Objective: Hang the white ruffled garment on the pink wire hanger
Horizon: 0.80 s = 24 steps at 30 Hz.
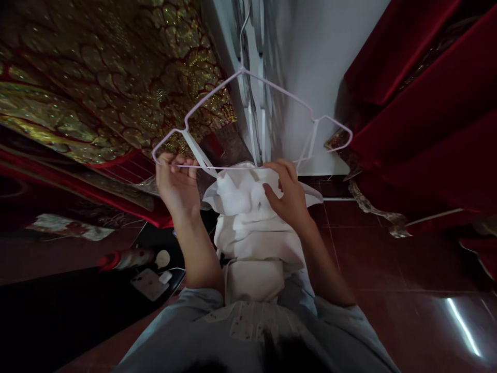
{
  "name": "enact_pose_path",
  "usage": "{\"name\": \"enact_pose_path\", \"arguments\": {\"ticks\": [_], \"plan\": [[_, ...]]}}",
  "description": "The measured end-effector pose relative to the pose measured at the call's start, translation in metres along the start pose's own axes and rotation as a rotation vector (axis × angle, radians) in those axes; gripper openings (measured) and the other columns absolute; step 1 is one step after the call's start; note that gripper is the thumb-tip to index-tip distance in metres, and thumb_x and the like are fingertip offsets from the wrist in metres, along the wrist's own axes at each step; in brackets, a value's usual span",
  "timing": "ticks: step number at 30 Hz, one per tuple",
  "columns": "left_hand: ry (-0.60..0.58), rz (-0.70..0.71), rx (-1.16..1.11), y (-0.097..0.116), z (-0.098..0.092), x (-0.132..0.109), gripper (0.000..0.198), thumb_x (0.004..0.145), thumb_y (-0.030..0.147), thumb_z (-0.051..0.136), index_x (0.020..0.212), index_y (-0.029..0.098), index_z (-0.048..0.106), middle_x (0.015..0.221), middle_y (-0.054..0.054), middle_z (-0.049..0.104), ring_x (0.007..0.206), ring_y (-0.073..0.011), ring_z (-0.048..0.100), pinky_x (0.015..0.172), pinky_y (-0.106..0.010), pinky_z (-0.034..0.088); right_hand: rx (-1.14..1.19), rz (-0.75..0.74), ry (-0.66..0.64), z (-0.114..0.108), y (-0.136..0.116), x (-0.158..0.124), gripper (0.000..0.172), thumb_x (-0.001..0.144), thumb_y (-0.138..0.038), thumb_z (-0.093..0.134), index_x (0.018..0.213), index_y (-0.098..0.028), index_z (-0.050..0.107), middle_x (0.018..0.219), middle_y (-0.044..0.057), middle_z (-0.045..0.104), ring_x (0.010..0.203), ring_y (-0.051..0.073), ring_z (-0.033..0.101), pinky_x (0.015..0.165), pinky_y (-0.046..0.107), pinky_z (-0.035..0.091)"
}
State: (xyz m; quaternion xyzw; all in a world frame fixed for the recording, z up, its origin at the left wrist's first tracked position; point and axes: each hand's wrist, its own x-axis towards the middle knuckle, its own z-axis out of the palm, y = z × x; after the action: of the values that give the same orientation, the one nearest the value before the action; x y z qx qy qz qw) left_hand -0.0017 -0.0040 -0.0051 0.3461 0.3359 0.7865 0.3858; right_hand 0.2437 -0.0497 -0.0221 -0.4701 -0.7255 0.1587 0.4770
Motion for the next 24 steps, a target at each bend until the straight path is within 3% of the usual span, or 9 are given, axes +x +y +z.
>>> {"name": "enact_pose_path", "arguments": {"ticks": [2,5,8,13,17,20,24], "plan": [[-0.076,-0.039,0.150,-0.002,-0.002,-0.015,0.040,0.091,0.061,0.075,0.092,0.024,0.062,0.086,-0.002,0.062,0.086,-0.0172,0.064,0.089,-0.032,0.054,0.025,0.000,0.108,0.012,0.000,-0.005,0.037,0.098,-0.032,0.064,0.135,-0.029,0.064,0.133,0.010,0.061,0.069,0.012,0.051,0.067,0.036,0.058],[-0.262,-0.093,0.499,0.008,-0.006,-0.034,0.034,0.095,0.054,0.073,0.086,0.022,0.067,0.084,-0.002,0.063,0.084,-0.0176,0.061,0.083,-0.029,0.051,0.060,0.014,0.137,0.022,-0.002,-0.004,0.037,0.099,-0.034,0.063,0.135,-0.028,0.063,0.135,0.011,0.060,0.074,0.014,0.055,0.065,0.034,0.057],[-0.334,-0.041,0.662,0.027,-0.008,-0.039,0.026,0.097,0.048,0.073,0.096,0.022,0.076,0.089,-0.003,0.071,0.086,-0.0189,0.064,0.082,-0.030,0.050,0.081,0.034,0.157,0.026,-0.004,0.000,0.034,0.100,-0.035,0.061,0.133,-0.028,0.064,0.135,0.010,0.060,0.074,0.013,0.054,0.066,0.034,0.057],[-0.312,-0.032,0.523,0.042,-0.007,-0.029,0.030,0.092,0.050,0.079,0.098,0.020,0.083,0.098,-0.008,0.079,0.089,-0.0201,0.069,0.080,-0.030,0.053,0.103,0.045,0.147,0.028,-0.004,0.001,0.035,0.100,-0.036,0.061,0.134,-0.030,0.064,0.136,0.010,0.060,0.080,0.016,0.059,0.067,0.036,0.057],[-0.242,-0.064,0.433,0.031,-0.002,-0.036,0.026,0.091,0.046,0.082,0.097,0.021,0.084,0.087,-0.006,0.076,0.074,-0.0160,0.062,0.066,-0.026,0.048,0.094,0.047,0.140,0.029,-0.001,0.001,0.035,0.100,-0.036,0.062,0.134,-0.031,0.064,0.135,0.010,0.060,0.080,0.016,0.060,0.067,0.035,0.057],[-0.254,-0.113,0.339,0.015,0.004,-0.044,0.026,0.087,0.046,0.086,0.099,0.023,0.083,0.075,-0.001,0.067,0.061,-0.0124,0.050,0.055,-0.023,0.039,0.097,0.039,0.148,0.028,0.003,0.001,0.037,0.100,-0.035,0.062,0.136,-0.031,0.063,0.138,0.010,0.058,0.082,0.016,0.060,0.066,0.035,0.057],[-0.294,-0.217,0.276,0.013,0.007,-0.042,0.028,0.083,0.046,0.088,0.094,0.022,0.080,0.085,-0.003,0.072,0.056,-0.0094,0.041,0.047,-0.021,0.031,0.108,0.031,0.145,0.026,0.006,0.002,0.035,0.100,-0.034,0.062,0.135,-0.031,0.065,0.137,0.011,0.058,0.079,0.016,0.058,0.065,0.035,0.056]]}}
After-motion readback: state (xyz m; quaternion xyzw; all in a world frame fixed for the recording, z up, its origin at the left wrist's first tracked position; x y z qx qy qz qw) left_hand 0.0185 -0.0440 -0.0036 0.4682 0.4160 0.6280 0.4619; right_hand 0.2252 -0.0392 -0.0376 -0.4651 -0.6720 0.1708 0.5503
